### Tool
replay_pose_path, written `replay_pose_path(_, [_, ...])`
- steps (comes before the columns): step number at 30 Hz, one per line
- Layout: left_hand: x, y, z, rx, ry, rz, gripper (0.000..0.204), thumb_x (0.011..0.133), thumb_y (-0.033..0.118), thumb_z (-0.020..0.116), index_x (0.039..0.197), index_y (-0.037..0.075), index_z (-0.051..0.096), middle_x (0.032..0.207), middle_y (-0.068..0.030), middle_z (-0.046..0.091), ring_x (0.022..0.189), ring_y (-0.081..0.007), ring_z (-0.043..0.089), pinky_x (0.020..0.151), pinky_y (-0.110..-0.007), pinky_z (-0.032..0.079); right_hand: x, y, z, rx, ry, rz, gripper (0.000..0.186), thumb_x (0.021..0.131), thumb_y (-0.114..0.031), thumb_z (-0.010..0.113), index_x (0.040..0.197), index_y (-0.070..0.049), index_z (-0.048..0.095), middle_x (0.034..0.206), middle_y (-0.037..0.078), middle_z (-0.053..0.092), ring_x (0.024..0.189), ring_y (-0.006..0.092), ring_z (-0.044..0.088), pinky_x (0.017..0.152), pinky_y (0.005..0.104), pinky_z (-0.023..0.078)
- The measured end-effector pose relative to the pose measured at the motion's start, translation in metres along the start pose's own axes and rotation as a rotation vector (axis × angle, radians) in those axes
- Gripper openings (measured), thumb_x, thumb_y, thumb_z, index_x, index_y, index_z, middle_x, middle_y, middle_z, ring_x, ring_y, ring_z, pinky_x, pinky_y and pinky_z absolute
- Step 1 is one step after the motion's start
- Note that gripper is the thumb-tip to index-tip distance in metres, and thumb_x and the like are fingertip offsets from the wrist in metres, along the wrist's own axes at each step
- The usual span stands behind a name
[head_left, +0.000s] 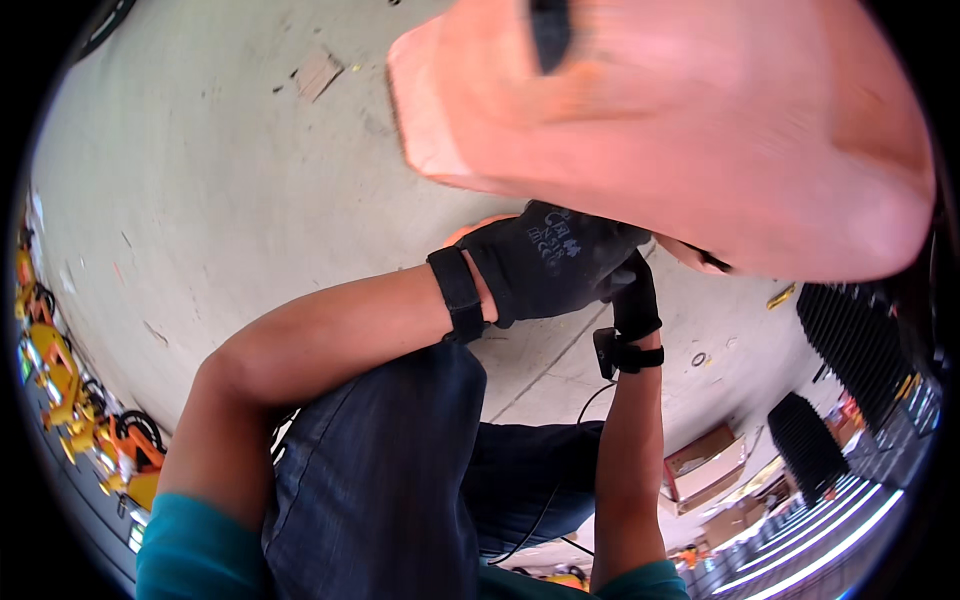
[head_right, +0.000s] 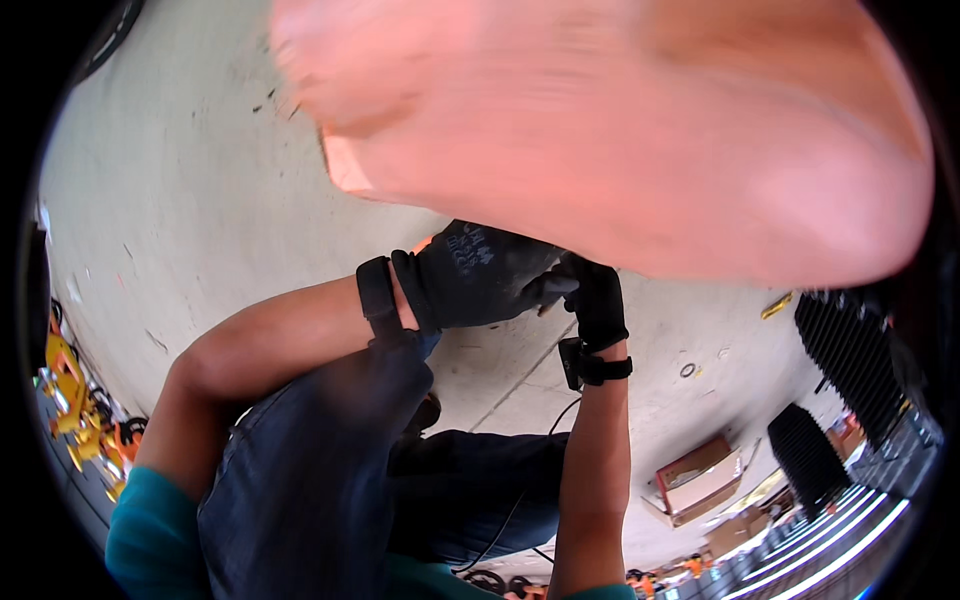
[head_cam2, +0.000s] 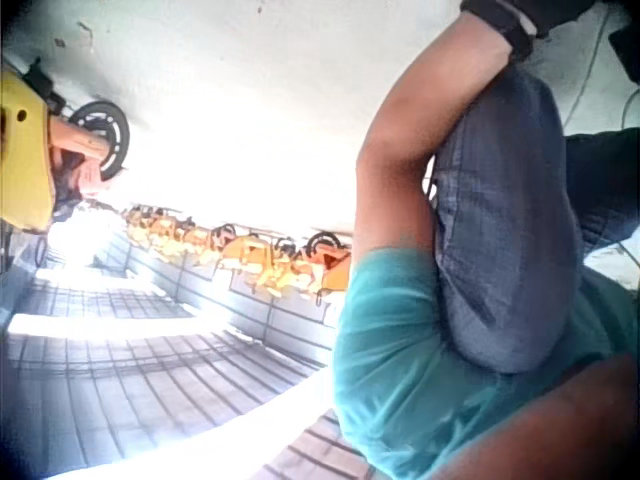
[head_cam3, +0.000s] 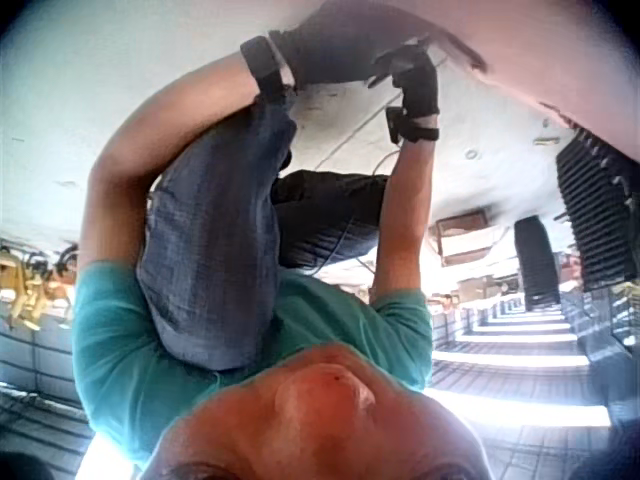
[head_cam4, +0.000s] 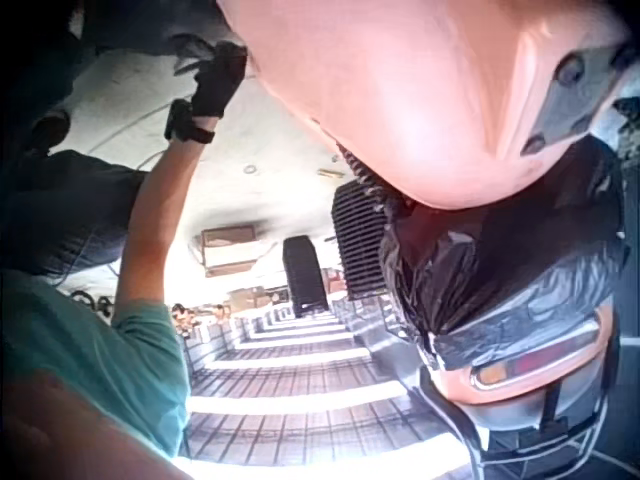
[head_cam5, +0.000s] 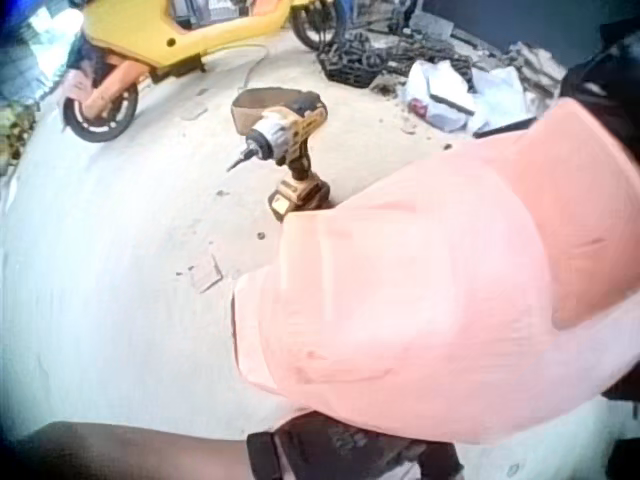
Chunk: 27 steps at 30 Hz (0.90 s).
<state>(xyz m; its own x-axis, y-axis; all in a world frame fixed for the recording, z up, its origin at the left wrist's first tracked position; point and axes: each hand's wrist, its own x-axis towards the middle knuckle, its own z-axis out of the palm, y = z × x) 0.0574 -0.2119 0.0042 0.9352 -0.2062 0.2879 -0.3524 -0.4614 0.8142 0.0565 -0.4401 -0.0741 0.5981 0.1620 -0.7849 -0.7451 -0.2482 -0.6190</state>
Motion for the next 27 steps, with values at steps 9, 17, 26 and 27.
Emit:
replay_pose_path(9, [-0.035,-0.029,-0.005,-0.067,-0.102,-0.281,0.017,0.078,0.012,0.064,0.093,0.005,0.064,0.082,-0.0126,0.065,0.076,-0.0310,0.063,0.068,-0.040,0.050,0.007,-0.002,0.048,-0.191,-0.027,-0.123,0.022,0.094,-0.025,0.054,0.107,-0.008,0.056,0.083,0.003,0.055,0.070,0.0132,0.048,0.057,0.0265,0.038])
replay_pose_path(17, [-0.051,-0.043,0.009,-0.046,-0.125,-0.330,0.013,0.077,0.009,0.062,0.089,0.004,0.063,0.085,-0.0130,0.065,0.082,-0.0306,0.063,0.070,-0.040,0.050,0.018,0.007,0.028,-0.839,0.001,-0.444,0.044,0.079,-0.002,0.060,0.122,-0.005,0.051,0.105,0.018,0.060,0.094,0.0374,0.058,0.075,0.0433,0.049])
replay_pose_path(26, [-0.039,-0.041,0.007,-0.146,-0.003,-0.299,0.011,0.077,0.009,0.062,0.087,0.005,0.065,0.080,-0.0113,0.065,0.078,-0.0284,0.063,0.069,-0.038,0.050,0.026,0.026,0.021,-0.465,0.054,-0.487,0.030,0.089,-0.010,0.058,0.117,-0.001,0.055,0.102,0.013,0.063,0.091,0.0253,0.061,0.078,0.0335,0.051])
replay_pose_path(27, [-0.037,-0.040,0.007,-0.165,0.016,-0.290,0.011,0.077,0.009,0.062,0.087,0.005,0.065,0.080,-0.0111,0.065,0.077,-0.0282,0.063,0.068,-0.038,0.050,0.026,0.032,0.020,-0.277,0.030,-0.446,0.031,0.091,-0.012,0.058,0.119,0.000,0.054,0.106,0.011,0.063,0.093,0.0228,0.061,0.080,0.0322,0.051])
